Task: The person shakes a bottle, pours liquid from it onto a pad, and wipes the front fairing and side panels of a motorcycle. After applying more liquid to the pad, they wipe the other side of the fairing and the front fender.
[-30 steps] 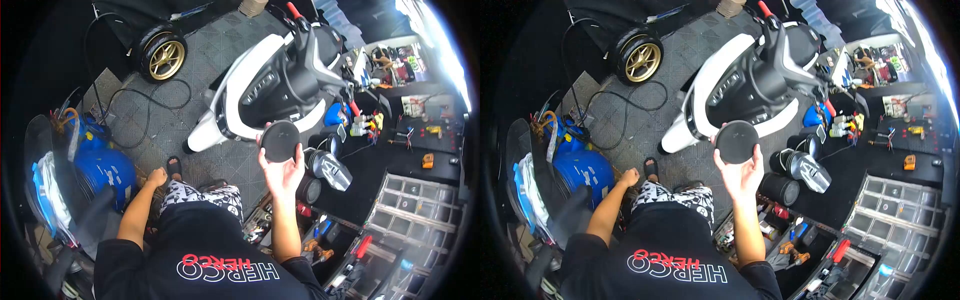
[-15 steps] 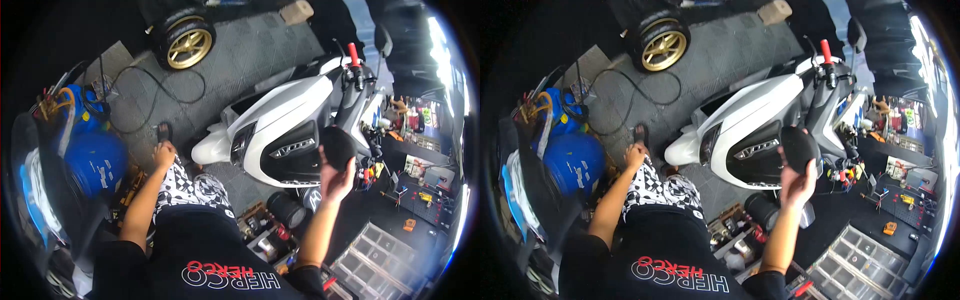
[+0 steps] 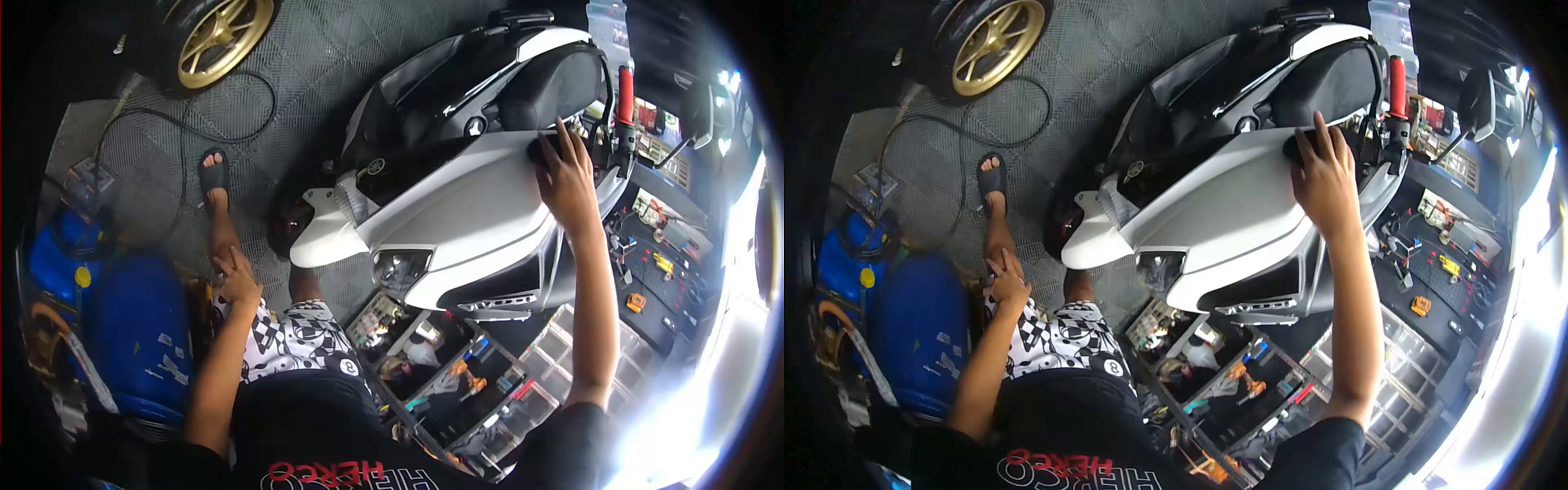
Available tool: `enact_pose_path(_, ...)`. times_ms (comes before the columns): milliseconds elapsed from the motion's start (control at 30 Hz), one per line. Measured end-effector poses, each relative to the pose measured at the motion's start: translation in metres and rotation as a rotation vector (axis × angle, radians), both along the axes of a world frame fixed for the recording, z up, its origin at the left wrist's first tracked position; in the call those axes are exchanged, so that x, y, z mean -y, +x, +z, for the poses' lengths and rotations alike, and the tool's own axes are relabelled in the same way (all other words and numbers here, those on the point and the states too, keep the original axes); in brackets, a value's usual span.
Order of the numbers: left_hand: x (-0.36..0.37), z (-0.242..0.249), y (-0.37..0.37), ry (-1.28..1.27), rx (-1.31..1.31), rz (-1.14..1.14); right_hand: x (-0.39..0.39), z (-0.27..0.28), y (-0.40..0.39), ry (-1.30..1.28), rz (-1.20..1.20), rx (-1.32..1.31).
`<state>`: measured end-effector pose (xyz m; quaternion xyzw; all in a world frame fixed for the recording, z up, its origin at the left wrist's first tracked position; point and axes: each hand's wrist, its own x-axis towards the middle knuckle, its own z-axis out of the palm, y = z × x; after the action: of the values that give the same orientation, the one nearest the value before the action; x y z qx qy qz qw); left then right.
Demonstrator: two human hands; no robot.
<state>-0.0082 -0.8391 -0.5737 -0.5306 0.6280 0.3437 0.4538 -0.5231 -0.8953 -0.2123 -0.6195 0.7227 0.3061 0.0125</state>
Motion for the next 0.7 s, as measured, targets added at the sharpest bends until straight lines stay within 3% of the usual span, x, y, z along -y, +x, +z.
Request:
enact_pose_path(133, 0.007, -0.001, -0.001, -0.016, 0.023, -0.118, 0.008, -0.06, -0.03, 0.196, -0.04, -0.107)
enact_pose_path(200, 0.003, -0.005, 0.004, -0.052, -0.029, -0.149, 0.0, -0.077, -0.015, 0.229, -0.014, 0.043)
enact_pose_path(300, 0.004, -0.003, 0.006, -0.131, -0.063, -0.19, -0.005, -0.047, 0.043, 0.277, -0.035, 0.124)
enact_pose_path(400, 0.005, 0.001, 0.005, -0.077, -0.039, -0.164, -0.005, -0.038, -0.011, 0.29, 0.016, -0.079)
enact_pose_path(433, 0.008, 0.001, 0.003, -0.072, -0.029, -0.164, 0.0, -0.045, -0.021, 0.204, -0.037, -0.015)
enact_pose_path(500, 0.012, 0.004, 0.003, -0.038, -0.024, -0.131, 0.011, -0.076, -0.032, 0.272, -0.034, 0.186)
enact_pose_path(567, 0.013, 0.008, 0.002, -0.057, -0.015, -0.132, -0.012, -0.109, 0.02, 0.413, 0.24, 0.245)
enact_pose_path(633, 0.009, 0.006, 0.003, -0.052, 0.0, -0.098, -0.036, -0.108, 0.087, 0.5, 0.009, 0.484)
enact_pose_path(700, -0.001, 0.0, 0.011, -0.142, -0.111, -0.071, -0.032, -0.075, 0.096, 0.305, 0.151, 0.373)
